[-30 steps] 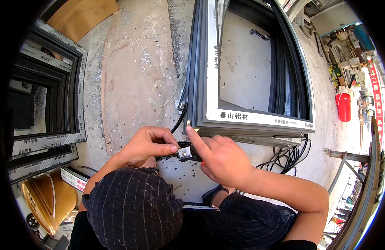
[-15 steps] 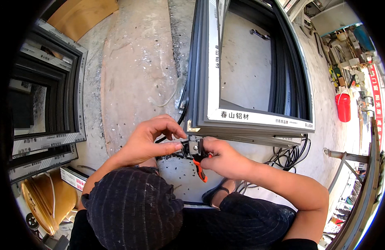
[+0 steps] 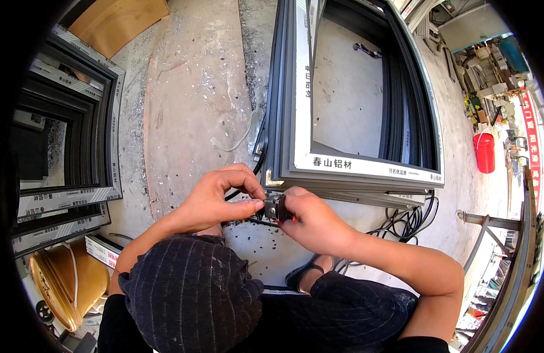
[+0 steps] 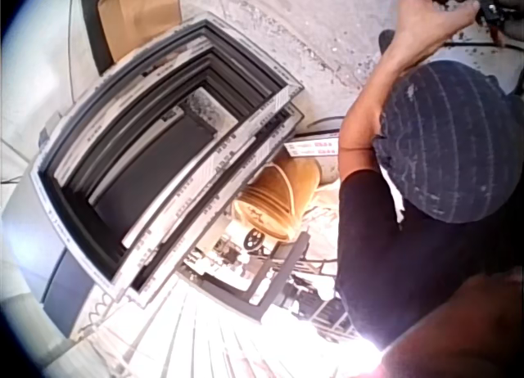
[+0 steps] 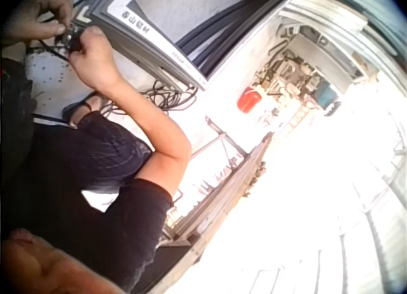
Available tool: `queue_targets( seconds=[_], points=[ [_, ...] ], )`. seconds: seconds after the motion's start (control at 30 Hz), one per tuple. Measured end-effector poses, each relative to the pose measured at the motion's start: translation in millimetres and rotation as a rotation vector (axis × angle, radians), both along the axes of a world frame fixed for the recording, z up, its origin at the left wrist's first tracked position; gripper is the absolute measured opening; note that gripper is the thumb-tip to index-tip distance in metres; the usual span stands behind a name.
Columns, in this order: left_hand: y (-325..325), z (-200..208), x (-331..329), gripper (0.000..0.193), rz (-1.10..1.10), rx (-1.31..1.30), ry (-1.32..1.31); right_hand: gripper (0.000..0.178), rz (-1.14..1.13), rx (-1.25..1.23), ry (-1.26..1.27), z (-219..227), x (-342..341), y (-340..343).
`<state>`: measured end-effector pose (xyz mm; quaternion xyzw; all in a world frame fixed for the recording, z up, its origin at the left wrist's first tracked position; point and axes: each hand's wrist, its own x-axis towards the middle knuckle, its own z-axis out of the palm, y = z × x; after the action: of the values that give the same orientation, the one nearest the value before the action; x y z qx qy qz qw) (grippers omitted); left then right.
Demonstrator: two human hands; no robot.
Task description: The person installs a rubber seal onto a metal window frame. They use pliers to cut the seal and then press it into the frame's groove by hand.
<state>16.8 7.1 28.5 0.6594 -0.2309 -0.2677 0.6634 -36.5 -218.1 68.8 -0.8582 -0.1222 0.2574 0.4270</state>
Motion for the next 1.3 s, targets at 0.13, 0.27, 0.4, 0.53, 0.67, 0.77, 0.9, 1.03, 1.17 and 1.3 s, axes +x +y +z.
queue_targets(
  seconds=[0.13,0.27,0.4,0.53,0.67,0.77,0.9,1.03,1.17,1.3],
  points=[
    [-1.2,-2.1,-0.5,0.011,0.003,0.008,0.056,0.013,0.008,-0.093,-0.114,2.5,0.7,5.3],
    [-2.7,-5.8,-1.6,0.009,0.002,-0.065,0.188,0.013,0.005,-0.096,-0.131,4.9,1.7,9.2],
    [-1.4,-3.7,-2.4,0.008,0.163,-0.146,0.395,0.015,0.057,-0.137,-0.131,2.3,3.3,5.1],
    [7.6,-15.3,-0.3,0.007,0.342,-0.087,0.448,0.016,-0.113,-0.016,0.604,1.9,0.1,-2.0],
    [8.4,-14.5,-0.9,0.011,0.118,-0.032,0.466,0.031,-0.173,0.18,1.04,1.7,-7.3,-3.9],
    [7.1,-11.8,-1.6,0.015,-0.122,-0.011,0.355,0.03,-0.171,0.274,1.07,3.1,-3.5,-2.7],
    [4.0,-10.3,-3.4,0.023,-0.174,-0.036,0.298,0.021,-0.181,0.234,1.015,10.2,4.8,-1.6],
    [2.2,-8.3,-2.9,0.021,-0.24,0.012,0.314,0.024,-0.176,0.249,1.021,9.5,4.3,-1.3],
    [3.1,-24.1,-5.4,0.022,-0.175,-0.024,0.38,0.035,-0.241,0.383,1.178,3.3,1.4,-1.6],
    [7.3,-37.3,-4.5,0.019,0.107,0.053,0.4,0.046,-0.39,0.587,1.44,-4.4,-21.7,-0.6]
  ],
)
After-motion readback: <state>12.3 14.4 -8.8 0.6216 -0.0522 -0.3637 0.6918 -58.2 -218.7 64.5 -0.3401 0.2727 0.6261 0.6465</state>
